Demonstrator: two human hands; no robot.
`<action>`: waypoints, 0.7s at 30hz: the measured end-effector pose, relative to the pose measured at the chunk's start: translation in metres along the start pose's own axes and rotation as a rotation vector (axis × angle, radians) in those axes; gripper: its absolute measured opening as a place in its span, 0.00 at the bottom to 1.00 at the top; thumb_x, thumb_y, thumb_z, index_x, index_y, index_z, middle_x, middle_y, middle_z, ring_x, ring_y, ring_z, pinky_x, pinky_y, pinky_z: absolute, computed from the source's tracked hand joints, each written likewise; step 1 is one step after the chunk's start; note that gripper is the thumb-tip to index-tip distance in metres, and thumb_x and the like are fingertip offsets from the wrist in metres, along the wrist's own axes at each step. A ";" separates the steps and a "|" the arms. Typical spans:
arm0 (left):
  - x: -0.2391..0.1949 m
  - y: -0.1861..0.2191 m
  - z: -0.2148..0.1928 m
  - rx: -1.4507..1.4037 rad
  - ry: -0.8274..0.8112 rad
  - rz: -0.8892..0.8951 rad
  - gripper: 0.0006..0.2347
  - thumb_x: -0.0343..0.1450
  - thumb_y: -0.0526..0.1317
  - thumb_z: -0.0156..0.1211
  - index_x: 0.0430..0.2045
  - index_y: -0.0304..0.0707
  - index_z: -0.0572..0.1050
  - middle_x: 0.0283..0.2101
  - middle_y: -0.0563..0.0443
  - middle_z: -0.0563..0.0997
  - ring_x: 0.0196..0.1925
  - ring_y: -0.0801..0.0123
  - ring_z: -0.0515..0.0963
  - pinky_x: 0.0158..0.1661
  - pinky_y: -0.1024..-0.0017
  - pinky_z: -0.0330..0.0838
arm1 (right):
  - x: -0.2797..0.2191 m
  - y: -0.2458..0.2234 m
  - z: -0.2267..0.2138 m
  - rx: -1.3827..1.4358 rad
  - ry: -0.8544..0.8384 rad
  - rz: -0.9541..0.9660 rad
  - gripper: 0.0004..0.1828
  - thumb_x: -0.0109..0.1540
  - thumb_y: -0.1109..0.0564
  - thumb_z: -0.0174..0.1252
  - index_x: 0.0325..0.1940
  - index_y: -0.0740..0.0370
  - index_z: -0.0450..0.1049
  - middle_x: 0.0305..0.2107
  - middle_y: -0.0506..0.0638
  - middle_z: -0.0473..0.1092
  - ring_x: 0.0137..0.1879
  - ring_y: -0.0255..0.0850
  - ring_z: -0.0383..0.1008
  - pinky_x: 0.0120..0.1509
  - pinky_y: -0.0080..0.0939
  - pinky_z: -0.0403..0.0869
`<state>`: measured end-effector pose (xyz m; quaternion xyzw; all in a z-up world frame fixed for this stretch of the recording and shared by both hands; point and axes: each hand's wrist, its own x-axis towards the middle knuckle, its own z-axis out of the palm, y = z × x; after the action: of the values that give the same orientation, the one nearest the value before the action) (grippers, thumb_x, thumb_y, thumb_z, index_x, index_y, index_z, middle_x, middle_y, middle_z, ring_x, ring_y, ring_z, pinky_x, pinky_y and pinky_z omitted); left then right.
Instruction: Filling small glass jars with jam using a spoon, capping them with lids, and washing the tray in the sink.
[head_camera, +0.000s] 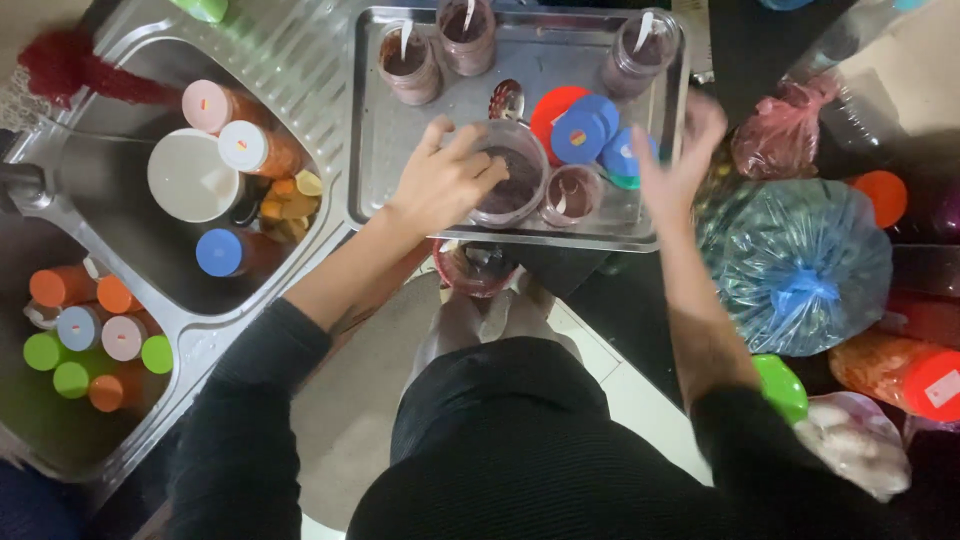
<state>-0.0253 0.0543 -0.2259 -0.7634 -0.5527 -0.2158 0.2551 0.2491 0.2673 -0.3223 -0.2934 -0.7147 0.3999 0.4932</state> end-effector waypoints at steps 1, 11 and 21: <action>-0.011 -0.002 0.022 -0.045 0.025 0.015 0.06 0.76 0.37 0.57 0.28 0.45 0.78 0.22 0.56 0.72 0.53 0.61 0.74 0.56 0.55 0.57 | -0.024 -0.010 -0.006 -0.017 0.067 0.051 0.45 0.65 0.64 0.80 0.72 0.56 0.52 0.65 0.59 0.60 0.74 0.50 0.60 0.78 0.53 0.59; 0.032 0.020 0.014 0.033 -0.724 -0.477 0.08 0.68 0.34 0.58 0.20 0.44 0.84 0.22 0.43 0.83 0.46 0.53 0.74 0.48 0.53 0.50 | -0.105 -0.070 0.027 -0.045 -0.235 0.263 0.72 0.46 0.61 0.85 0.74 0.66 0.34 0.71 0.74 0.51 0.79 0.65 0.51 0.84 0.63 0.52; 0.047 0.032 -0.005 -0.084 -0.837 -0.623 0.03 0.66 0.35 0.67 0.28 0.37 0.85 0.29 0.34 0.84 0.55 0.48 0.70 0.49 0.51 0.48 | -0.090 -0.069 0.035 0.008 -0.205 0.255 0.66 0.50 0.67 0.82 0.73 0.60 0.35 0.61 0.67 0.67 0.69 0.60 0.70 0.74 0.60 0.68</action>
<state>0.0192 0.0772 -0.1984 -0.5931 -0.7993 0.0203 -0.0947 0.2449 0.1495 -0.3122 -0.3375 -0.7165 0.4900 0.3641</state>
